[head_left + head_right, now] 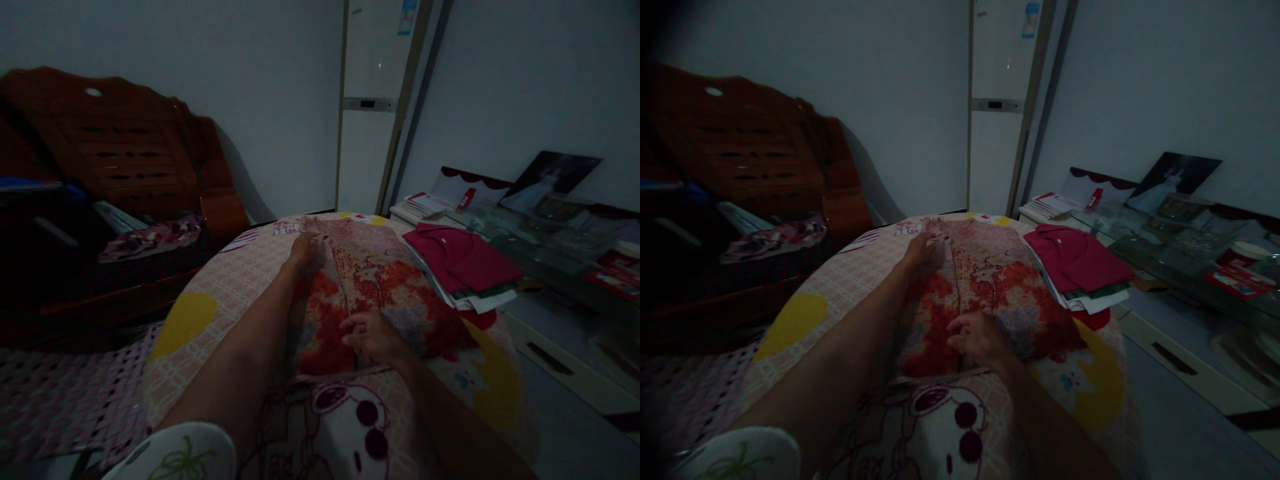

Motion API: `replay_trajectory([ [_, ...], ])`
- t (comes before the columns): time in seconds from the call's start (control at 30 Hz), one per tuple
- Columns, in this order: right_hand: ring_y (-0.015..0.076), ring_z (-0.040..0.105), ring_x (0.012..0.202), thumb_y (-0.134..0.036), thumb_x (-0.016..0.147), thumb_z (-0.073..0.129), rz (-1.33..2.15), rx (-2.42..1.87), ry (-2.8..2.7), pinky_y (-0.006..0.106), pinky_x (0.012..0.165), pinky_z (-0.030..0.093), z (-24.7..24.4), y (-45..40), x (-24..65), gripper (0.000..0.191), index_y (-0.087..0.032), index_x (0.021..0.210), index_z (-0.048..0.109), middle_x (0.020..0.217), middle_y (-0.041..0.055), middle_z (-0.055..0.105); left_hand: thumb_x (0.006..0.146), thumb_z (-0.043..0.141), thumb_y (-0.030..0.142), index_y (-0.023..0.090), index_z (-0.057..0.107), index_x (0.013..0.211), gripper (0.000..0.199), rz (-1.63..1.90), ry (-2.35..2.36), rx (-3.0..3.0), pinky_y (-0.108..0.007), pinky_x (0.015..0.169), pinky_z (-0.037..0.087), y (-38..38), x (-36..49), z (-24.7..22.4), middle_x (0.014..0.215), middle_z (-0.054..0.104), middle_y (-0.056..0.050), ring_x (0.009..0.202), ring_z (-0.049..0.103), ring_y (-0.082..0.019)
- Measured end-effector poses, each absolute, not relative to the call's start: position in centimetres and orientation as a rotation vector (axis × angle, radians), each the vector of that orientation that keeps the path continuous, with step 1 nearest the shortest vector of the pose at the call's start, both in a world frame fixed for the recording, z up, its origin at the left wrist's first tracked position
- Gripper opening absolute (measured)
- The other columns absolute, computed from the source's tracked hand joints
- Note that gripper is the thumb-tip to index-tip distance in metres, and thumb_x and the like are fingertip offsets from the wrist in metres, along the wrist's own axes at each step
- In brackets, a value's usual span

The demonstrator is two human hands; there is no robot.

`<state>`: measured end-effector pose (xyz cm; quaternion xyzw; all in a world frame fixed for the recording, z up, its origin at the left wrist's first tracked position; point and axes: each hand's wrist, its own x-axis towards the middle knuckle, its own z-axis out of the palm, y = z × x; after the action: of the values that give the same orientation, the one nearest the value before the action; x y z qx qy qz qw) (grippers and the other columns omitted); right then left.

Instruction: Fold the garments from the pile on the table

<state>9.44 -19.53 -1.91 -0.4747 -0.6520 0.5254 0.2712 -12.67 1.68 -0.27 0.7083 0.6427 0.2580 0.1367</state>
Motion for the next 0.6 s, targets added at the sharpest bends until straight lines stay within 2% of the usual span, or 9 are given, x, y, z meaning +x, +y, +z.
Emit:
replay_trajectory([
  [0.07, 0.0095, 0.049, 0.045, -0.019, 0.068, 0.074, 1.202, -1.218, -1.912, 0.023, 0.047, 0.035, -1.7, -19.6, 9.4, 0.018, -0.019, 0.086, 0.076, 0.054, -0.0033, 0.059, 0.095, 0.041, 0.024, 0.016, 0.060, 0.125, 0.037, 0.687, 1.831, 2.177, -0.035, 0.104, 0.040, 0.1, -13.4, -0.8, 0.115, 0.067, -0.011, 0.118, 0.055, -0.026],
  [0.17, 0.0116, 0.053, 0.054, -0.012, 0.062, 0.077, 1.014, -1.167, -2.117, 0.024, 0.054, 0.037, -1.4, -19.8, 9.4, 0.023, -0.020, 0.083, 0.077, 0.058, -0.0024, 0.061, 0.094, 0.047, 0.031, 0.017, 0.059, 0.125, 0.037, 0.508, 1.687, 2.405, -0.035, 0.108, 0.037, -2.5, -13.7, -2.0, 0.127, 0.061, -0.011, 0.124, 0.051, -0.025],
  [0.3, 0.0121, 0.053, 0.053, -0.011, 0.065, 0.074, 1.028, -1.162, -2.181, 0.025, 0.054, 0.037, -1.5, -19.9, 9.6, 0.026, -0.019, 0.090, 0.077, 0.059, -0.0023, 0.062, 0.097, 0.042, 0.037, 0.015, 0.051, 0.132, 0.043, 0.332, 1.693, 2.548, -0.038, 0.110, 0.033, -4.8, -13.1, -2.4, 0.139, 0.051, -0.016, 0.130, 0.046, -0.028],
  [0.5, 0.0132, 0.056, 0.058, -0.016, 0.067, 0.076, 1.052, -1.096, -2.188, 0.024, 0.056, 0.040, -1.2, -19.6, 10.0, 0.021, -0.019, 0.088, 0.078, 0.063, -0.0015, 0.066, 0.097, 0.039, 0.047, 0.016, 0.053, 0.128, 0.047, 0.338, 1.540, 2.657, -0.037, 0.104, 0.038, -7.5, -9.8, -1.5, 0.133, 0.055, -0.016, 0.121, 0.053, -0.027],
  [0.6, 0.0144, 0.061, 0.064, -0.020, 0.071, 0.073, 1.133, -1.162, -2.156, 0.023, 0.058, 0.043, -1.0, -19.5, 10.0, 0.018, -0.018, 0.089, 0.077, 0.073, 0.0012, 0.071, 0.099, 0.034, 0.048, 0.016, 0.046, 0.139, 0.053, 0.302, 1.514, 2.719, -0.044, 0.110, 0.033, -8.8, -8.4, -3.0, 0.146, 0.047, -0.016, 0.134, 0.044, -0.029],
])
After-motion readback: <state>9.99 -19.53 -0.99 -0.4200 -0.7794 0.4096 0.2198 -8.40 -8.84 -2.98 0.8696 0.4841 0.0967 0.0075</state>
